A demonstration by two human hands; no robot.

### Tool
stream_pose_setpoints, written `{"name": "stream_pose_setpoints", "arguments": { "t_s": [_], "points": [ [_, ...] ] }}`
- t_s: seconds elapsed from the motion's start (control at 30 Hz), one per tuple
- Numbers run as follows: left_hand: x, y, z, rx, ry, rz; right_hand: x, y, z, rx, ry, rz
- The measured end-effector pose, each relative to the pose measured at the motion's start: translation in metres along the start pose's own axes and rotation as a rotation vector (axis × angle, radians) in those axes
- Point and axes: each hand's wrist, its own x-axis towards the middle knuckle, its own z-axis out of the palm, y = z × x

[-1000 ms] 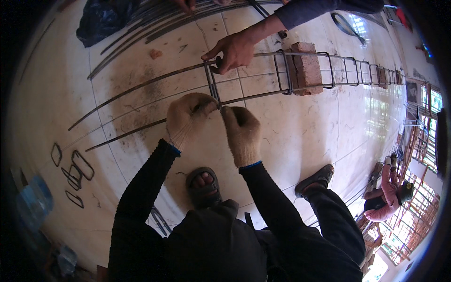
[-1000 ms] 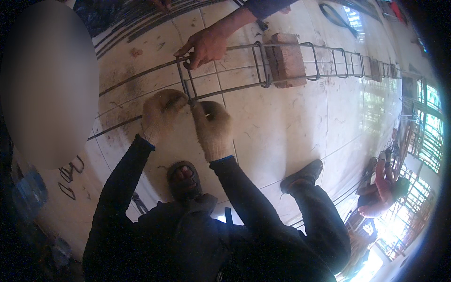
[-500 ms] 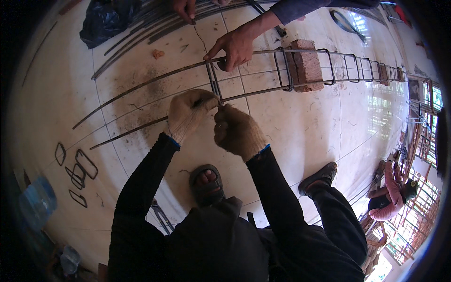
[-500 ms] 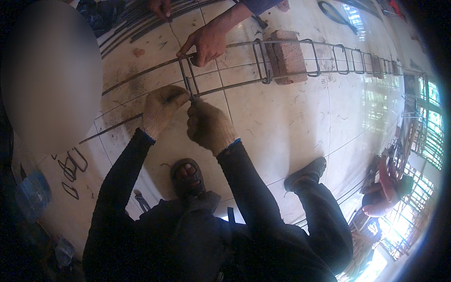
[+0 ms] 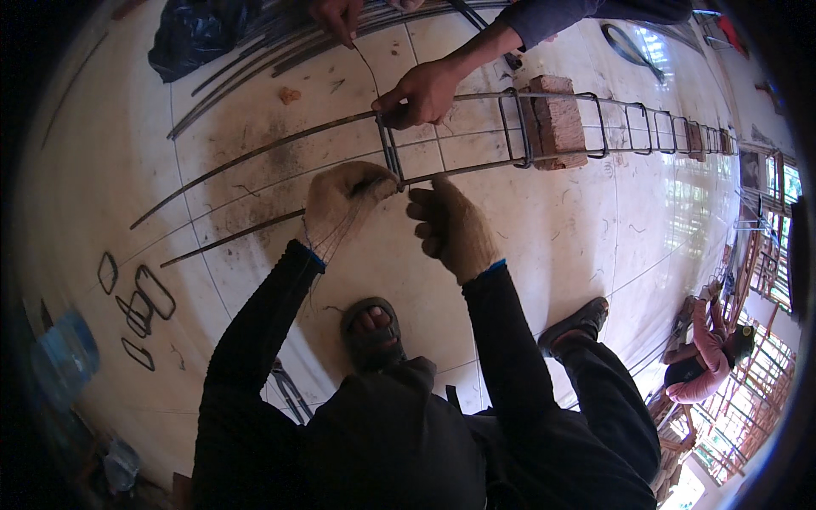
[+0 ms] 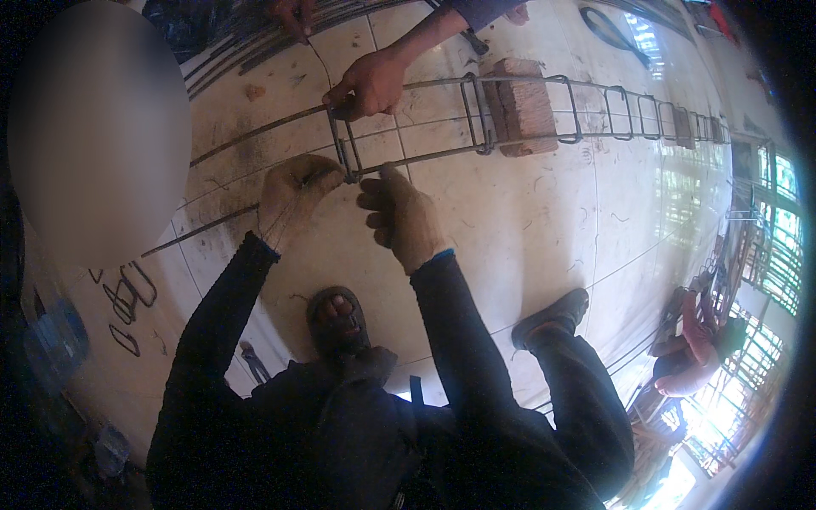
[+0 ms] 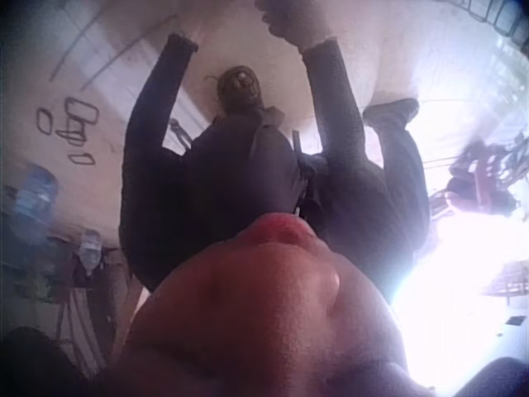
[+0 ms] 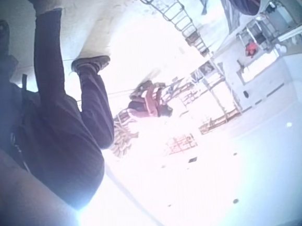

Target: The person assembles a metal frame by tying metal rods together with wire. They use pliers to twist and secure the wire at multiple points along the frame.

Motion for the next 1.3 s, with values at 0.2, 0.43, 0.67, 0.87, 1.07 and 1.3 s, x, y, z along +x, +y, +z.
{"name": "stream_pose_setpoints", "arguments": {
  "t_s": [0.2, 0.43, 0.67, 0.87, 1.07, 1.3],
  "points": [
    [0.0, 0.0, 0.0, -0.031, -0.007, 0.013, 0.025, 0.014, -0.003, 0.122, -0.242, 0.039],
    [0.001, -0.003, 0.005, -0.013, 0.011, -0.009, 0.011, 0.043, 0.034, -0.569, 0.208, -0.559],
    [0.014, 0.013, 0.009, -0.16, -0.008, -0.203, 0.028, 0.073, 0.044, -0.95, 0.419, -0.938],
    [0.016, 0.005, 0.01, -0.224, -0.018, -0.179, 0.036, 0.083, 0.05, -1.224, 0.432, -0.912],
    [0.006, 0.011, 0.002, -0.142, -0.041, -0.152, -0.016, 0.075, 0.057, -1.029, 0.357, -0.641],
    [0.01, 0.008, 0.004, -0.174, -0.038, -0.142, -0.016, 0.006, 0.04, -0.849, 0.33, -1.023]
  ]
}}
